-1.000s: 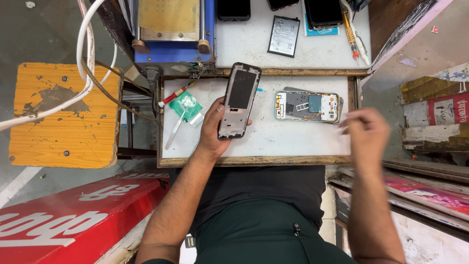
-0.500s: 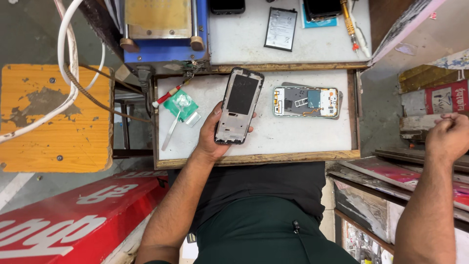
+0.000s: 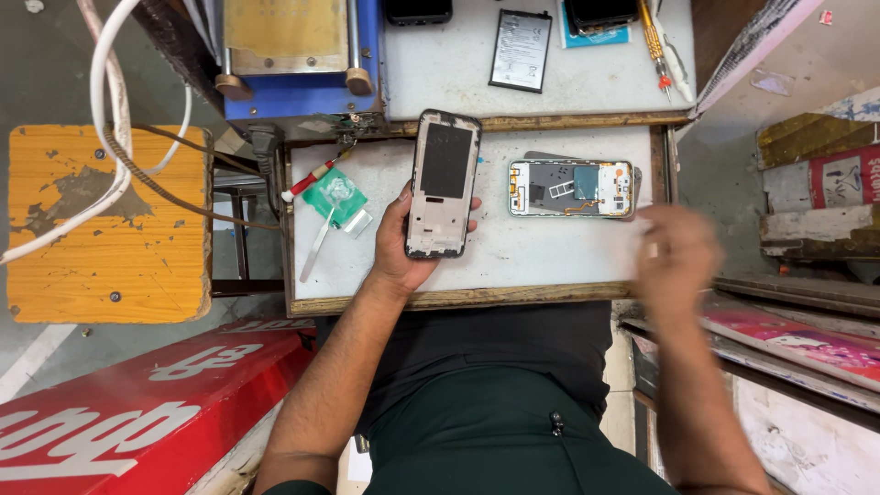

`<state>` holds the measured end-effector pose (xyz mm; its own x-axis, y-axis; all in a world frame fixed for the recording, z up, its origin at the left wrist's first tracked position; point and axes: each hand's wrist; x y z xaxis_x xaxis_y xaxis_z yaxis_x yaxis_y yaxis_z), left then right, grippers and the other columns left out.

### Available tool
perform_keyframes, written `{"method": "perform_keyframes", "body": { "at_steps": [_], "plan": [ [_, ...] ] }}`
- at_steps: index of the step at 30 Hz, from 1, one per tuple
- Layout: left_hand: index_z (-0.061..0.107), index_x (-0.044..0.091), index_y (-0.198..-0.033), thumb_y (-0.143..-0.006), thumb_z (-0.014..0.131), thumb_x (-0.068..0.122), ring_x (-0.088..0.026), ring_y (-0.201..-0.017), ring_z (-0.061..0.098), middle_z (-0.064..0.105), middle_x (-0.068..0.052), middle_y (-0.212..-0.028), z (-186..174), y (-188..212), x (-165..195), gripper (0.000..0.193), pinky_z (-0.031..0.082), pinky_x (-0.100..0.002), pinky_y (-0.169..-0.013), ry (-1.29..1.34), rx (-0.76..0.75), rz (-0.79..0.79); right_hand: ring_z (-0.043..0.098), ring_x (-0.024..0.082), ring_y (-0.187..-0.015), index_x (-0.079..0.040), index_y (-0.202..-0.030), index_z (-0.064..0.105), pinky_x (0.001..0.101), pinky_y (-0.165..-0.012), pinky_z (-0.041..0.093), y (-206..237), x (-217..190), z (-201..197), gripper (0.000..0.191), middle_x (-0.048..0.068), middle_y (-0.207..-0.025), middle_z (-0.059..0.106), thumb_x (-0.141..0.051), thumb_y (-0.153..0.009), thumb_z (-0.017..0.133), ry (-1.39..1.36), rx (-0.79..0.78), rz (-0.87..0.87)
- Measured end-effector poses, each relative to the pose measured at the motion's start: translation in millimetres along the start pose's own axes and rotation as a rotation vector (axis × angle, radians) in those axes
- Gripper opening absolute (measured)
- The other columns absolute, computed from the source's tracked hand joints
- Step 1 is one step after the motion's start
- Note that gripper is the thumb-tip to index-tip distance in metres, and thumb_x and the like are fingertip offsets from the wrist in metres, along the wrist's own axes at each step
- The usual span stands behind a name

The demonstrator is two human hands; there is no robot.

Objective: The person removes a battery from a disassembled smartphone and places it on the workbench. They then pick up the phone frame, separate the screen assembly, and use a metal spudger to pry and lift the screen from the frame. The person continues to work on detaching the screen assembly from the phone body.

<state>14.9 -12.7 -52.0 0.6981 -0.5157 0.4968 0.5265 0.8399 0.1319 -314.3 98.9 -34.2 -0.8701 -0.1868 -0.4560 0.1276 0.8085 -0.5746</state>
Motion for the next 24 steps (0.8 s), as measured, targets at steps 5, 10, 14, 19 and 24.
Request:
{"method": "perform_keyframes", "body": {
  "at_steps": [5,10,14,19,24],
  "plan": [
    [0.043,0.008,-0.15,-0.101,0.055,0.047,-0.037,-0.129,0.061,0.059,-0.019,-0.139,3.2,-7.2,-8.5,0.064,0.057,-0.053,-0.103,-0.06,0.051,0.04,0.068,0.024,-0.103,-0.011,-0.11,0.073,0.0375,-0.086,0.058,-0.9,-116.9,57.0,0.024,0.006,-0.109,0.072,-0.008,-0.086,0.075,-0.341,-0.339,-0.014],
    [0.041,0.006,-0.148,-0.102,0.053,0.048,-0.035,-0.129,0.061,0.058,-0.02,-0.138,2.7,-1.0,-7.9,0.063,0.057,-0.051,-0.102,-0.161,0.054,0.062,0.069,0.024,-0.093,-0.012,-0.105,0.073,0.0369,-0.076,0.059,-24.8,-148.9,75.5,0.022,0.004,-0.101,0.069,-0.018,-0.085,0.081,-0.331,-0.502,0.011],
    [0.04,0.004,-0.145,-0.1,0.057,0.048,-0.034,-0.129,0.062,0.059,-0.024,-0.135,1.0,-2.8,-11.1,0.065,0.058,-0.051,-0.104,-0.266,0.039,0.054,0.07,0.021,-0.087,-0.012,-0.098,0.071,0.0356,-0.071,0.059,-33.1,-149.1,83.7,0.017,0.002,-0.094,0.067,-0.02,-0.086,0.08,-0.267,-0.619,-0.001],
    [0.043,0.001,-0.145,-0.099,0.06,0.045,-0.033,-0.129,0.062,0.062,-0.024,-0.132,-3.3,0.7,-13.8,0.066,0.056,-0.05,-0.106,-0.356,-0.003,0.054,0.07,0.02,-0.083,-0.011,-0.097,0.069,0.0353,-0.068,0.058,-37.9,-143.6,84.7,0.015,0.002,-0.093,0.066,-0.019,-0.088,0.077,-0.268,-0.712,-0.065],
    [0.043,0.001,-0.143,-0.098,0.06,0.044,-0.032,-0.125,0.065,0.064,-0.023,-0.129,-4.3,0.4,-15.0,0.064,0.059,-0.048,-0.102,-0.356,0.016,0.044,0.07,0.017,-0.075,-0.012,-0.094,0.07,0.034,-0.062,0.058,-44.0,-137.0,85.1,0.013,0.001,-0.093,0.067,-0.021,-0.088,0.076,-0.305,-0.782,-0.078]
  ]
}}
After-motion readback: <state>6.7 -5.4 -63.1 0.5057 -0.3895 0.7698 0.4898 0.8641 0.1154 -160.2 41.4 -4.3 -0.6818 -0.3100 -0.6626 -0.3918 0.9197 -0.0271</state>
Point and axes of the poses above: each hand's wrist, its own y-axis away from the middle knuckle, its own z-axis out of the palm, x = y × z
